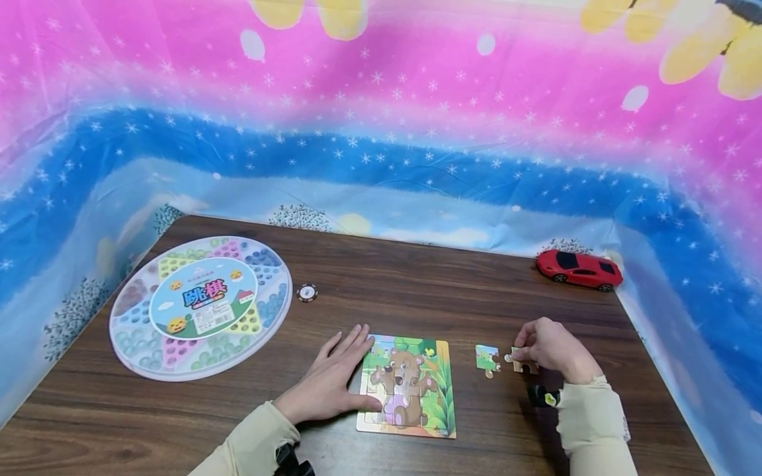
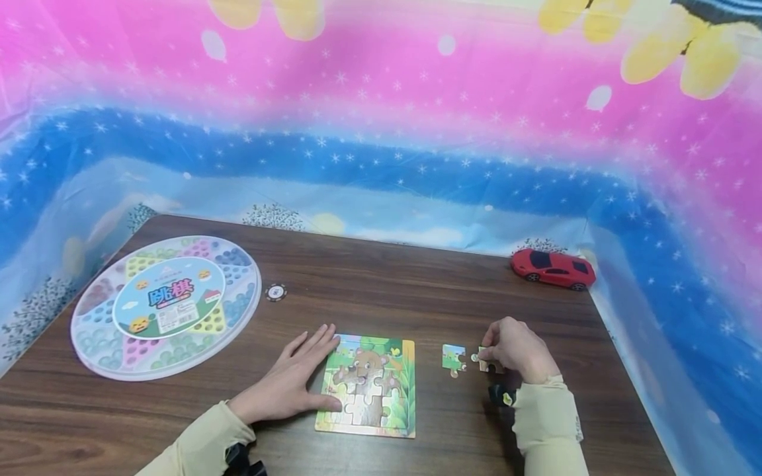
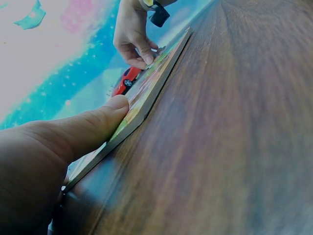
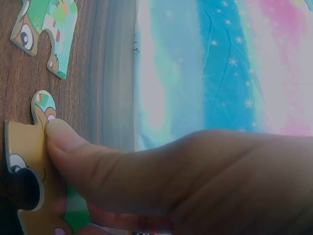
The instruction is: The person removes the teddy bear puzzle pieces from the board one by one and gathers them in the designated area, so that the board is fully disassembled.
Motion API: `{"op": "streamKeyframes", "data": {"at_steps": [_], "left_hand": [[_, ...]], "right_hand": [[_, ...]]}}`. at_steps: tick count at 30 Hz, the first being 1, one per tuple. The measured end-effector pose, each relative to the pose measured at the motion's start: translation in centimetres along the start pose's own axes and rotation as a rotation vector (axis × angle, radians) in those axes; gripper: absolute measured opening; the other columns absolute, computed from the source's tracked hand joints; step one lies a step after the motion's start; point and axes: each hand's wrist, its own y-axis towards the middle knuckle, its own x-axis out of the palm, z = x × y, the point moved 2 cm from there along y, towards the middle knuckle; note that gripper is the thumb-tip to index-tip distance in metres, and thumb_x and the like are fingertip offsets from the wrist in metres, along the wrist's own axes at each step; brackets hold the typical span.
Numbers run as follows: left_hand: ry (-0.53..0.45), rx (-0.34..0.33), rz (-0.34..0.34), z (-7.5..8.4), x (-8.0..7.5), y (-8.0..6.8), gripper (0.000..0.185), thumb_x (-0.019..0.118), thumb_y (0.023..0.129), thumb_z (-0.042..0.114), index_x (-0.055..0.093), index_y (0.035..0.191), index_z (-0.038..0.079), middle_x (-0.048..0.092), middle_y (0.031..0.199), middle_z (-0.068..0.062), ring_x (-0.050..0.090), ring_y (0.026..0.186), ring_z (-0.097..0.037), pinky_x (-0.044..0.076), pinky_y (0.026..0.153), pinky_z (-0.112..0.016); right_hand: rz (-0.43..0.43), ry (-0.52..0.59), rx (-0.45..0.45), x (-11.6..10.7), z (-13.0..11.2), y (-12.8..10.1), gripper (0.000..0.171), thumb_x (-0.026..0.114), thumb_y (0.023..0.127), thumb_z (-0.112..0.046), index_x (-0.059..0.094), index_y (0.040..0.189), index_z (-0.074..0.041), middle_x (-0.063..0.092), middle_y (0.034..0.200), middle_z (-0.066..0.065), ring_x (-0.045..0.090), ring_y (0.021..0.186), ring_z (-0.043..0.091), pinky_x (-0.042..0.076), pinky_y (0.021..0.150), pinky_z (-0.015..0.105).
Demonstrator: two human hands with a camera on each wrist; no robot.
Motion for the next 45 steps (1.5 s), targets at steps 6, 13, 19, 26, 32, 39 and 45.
{"op": "streamKeyframes", "data": {"at_steps": [6,13,19,26,32,39,45], "left_hand": [[-0.001,0.002,-0.001,-0.01,0.03,-0.06,0.109,0.066,0.076,0.069,0.025,0.154,0.003,0.013,0.161,-0.014,0.007,0.148,-0.023,0.002,0.118,-0.045],[0.000,-0.002,0.000,-0.06,0.09,-0.05,0.109,0.063,0.077,0.071,0.025,0.154,0.005,0.013,0.161,-0.013,0.007,0.148,-0.022,0.002,0.118,-0.044],[-0.005,-0.004,0.005,-0.05,0.09,-0.06,0.109,0.063,0.077,0.071,0.025,0.154,0.005,0.013,0.161,-0.013,0.006,0.148,-0.021,0.002,0.118,-0.044],[-0.001,0.003,0.012,0.03,0.05,-0.11,0.108,0.064,0.077,0.070,0.025,0.154,0.004,0.014,0.161,-0.014,0.007,0.148,-0.022,0.003,0.118,-0.045],[0.002,0.007,0.017,0.05,0.10,-0.10,0.108,0.064,0.077,0.070,0.026,0.154,0.003,0.014,0.161,-0.014,0.008,0.148,-0.023,0.003,0.118,-0.045],[0.010,0.010,0.016,0.05,0.11,-0.09,0.108,0.064,0.078,0.070,0.026,0.154,0.004,0.014,0.161,-0.014,0.008,0.148,-0.023,0.003,0.118,-0.044],[0.010,0.010,0.020,0.05,0.11,-0.10,0.108,0.064,0.078,0.070,0.026,0.154,0.004,0.015,0.161,-0.014,0.009,0.148,-0.023,0.003,0.118,-0.044]], "right_hand": [[0.003,-0.003,0.013,-0.01,0.00,-0.01,0.014,0.080,0.080,-0.015,0.067,0.080,-0.009,0.062,0.070,0.000,0.054,0.060,0.016,0.048,0.057,0.034],[0.005,-0.015,0.038,-0.04,-0.05,0.00,0.015,0.080,0.081,-0.017,0.067,0.080,-0.009,0.062,0.071,0.000,0.053,0.060,0.016,0.046,0.056,0.034],[0.004,-0.032,0.040,-0.11,-0.24,-0.08,0.014,0.079,0.082,-0.017,0.067,0.081,-0.009,0.061,0.072,0.001,0.053,0.060,0.017,0.045,0.056,0.034],[0.009,-0.033,0.046,-0.04,-0.30,-0.18,0.015,0.079,0.082,-0.018,0.066,0.079,-0.010,0.060,0.070,0.001,0.053,0.059,0.017,0.045,0.055,0.034],[0.002,-0.024,0.052,0.01,-0.12,-0.23,0.015,0.079,0.083,-0.019,0.066,0.080,-0.011,0.060,0.070,0.001,0.054,0.060,0.017,0.045,0.056,0.033],[-0.018,0.034,0.031,-0.44,-0.24,-0.47,0.014,0.075,0.086,-0.018,0.066,0.086,-0.007,0.062,0.076,0.004,0.057,0.062,0.018,0.048,0.056,0.032],[-0.006,0.068,0.010,-0.66,-0.35,-0.29,0.023,0.069,0.092,-0.029,0.066,0.090,-0.006,0.062,0.076,0.006,0.053,0.063,0.017,0.045,0.057,0.032]]}}
